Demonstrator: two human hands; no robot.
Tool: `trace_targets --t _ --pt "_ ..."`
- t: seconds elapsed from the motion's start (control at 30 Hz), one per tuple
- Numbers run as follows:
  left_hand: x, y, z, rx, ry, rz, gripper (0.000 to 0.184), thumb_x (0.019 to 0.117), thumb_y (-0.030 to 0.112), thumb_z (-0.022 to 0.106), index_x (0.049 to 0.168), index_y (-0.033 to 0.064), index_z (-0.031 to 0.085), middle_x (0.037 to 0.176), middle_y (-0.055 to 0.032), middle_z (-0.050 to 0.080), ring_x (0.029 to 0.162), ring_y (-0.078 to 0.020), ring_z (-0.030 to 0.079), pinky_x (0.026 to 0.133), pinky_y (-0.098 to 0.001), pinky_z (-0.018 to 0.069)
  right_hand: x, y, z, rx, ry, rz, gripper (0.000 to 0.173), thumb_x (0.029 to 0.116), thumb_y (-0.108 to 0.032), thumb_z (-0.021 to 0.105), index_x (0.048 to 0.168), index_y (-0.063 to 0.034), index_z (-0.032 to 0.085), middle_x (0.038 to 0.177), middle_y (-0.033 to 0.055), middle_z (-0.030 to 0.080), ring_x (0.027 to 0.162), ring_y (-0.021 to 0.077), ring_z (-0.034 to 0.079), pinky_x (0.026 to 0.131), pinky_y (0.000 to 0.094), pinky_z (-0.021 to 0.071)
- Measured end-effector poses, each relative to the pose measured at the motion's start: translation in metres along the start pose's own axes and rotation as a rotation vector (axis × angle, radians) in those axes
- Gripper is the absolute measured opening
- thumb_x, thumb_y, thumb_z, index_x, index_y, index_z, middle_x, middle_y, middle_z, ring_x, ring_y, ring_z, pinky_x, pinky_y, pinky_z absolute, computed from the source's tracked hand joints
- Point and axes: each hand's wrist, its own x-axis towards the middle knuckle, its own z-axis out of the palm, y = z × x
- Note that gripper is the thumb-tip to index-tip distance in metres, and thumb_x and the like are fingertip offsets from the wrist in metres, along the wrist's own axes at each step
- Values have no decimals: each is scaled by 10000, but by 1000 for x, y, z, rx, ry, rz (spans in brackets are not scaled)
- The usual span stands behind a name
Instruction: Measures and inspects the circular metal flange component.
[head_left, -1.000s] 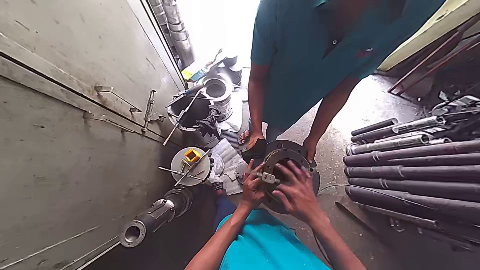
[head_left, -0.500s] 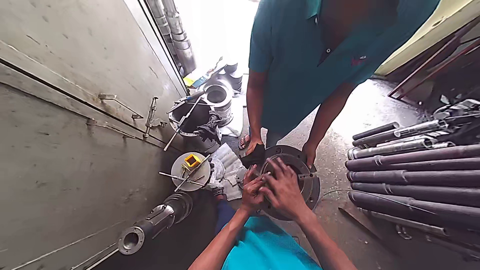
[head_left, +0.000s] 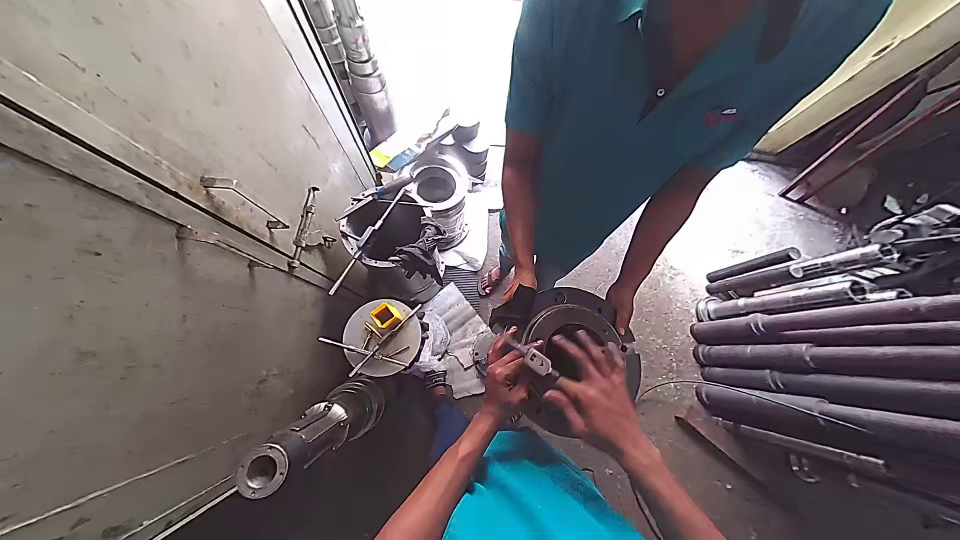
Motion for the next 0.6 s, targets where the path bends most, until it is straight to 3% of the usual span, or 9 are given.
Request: trace_targets --t 0.1,0.17,0.23,0.3,0.33,0.4,0.47,0.53,0.6 --pt "1 2 0 -3 4 0 233 966 163 595 987 109 821 1181 -71 762 1382 -379 517 1236 -565 251 23 7 1 -43 -19 209 538 1033 -595 373 1185 -239 748 1588 163 447 1503 461 312 1147 759 228" --pt "-1 3 0 -4 10 -9 243 954 214 608 933 83 811 1127 -91 772 1354 -367 546 1234 -548 264 36 -15 4 32 -71 104 542 1029 -588 376 1275 -239 710 1623 121 409 1527 418 288 1165 727 234" --pt "2 5 -2 -3 -10 -32 325 972 351 606 967 100 812 1155 -72 767 1353 -326 549 1236 -510 261 29 -23 -1 70 -86 -73 529 1035 -623 352 1189 -288 731 1632 39 414 1545 374 274 1176 733 194" --pt "2 4 -2 -14 -2 -9 234 954 218 616 962 91 813 1149 -78 768 1353 -346 552 1234 -540 270 12 -9 -11 52 -51 -89 516 1034 -598 386 948 -265 770 1580 29 490 1524 383 316 1163 753 192" --pt "3 3 -1 -34 9 -5 220 960 177 611 979 101 817 1170 -71 766 1365 -354 543 1236 -554 264 10 3 -12 13 -34 -26 545 1034 -602 392 924 -236 781 1560 55 513 1509 407 336 1157 760 207" --pt "1 1 0 -37 8 3 213 974 178 617 989 136 825 1180 -51 765 1367 -356 538 1232 -574 255 20 11 -9 -27 -61 117 561 1031 -610 370 1130 -225 765 1585 142 459 1503 459 312 1149 755 226" --pt "1 1 0 -32 2 -10 223 955 179 610 972 98 817 1159 -86 766 1359 -366 540 1232 -572 249 39 -6 -3 31 -113 91 574 1027 -612 382 1264 -208 714 1615 130 417 1525 419 288 1168 719 242" --pt "2 1 -3 -21 -2 -25 252 955 248 629 982 70 805 1147 -104 763 1335 -350 559 1227 -541 271 38 -22 -3 85 -143 -70 563 1034 -632 346 1227 -256 717 1623 67 422 1538 388 279 1173 731 211" --pt "2 0 -3 -3 -13 5 221 951 182 612 947 89 812 1130 -77 773 1333 -344 569 1224 -552 273 21 -13 -10 71 -131 -126 527 1036 -625 356 1018 -281 755 1604 32 455 1533 380 296 1162 754 192"
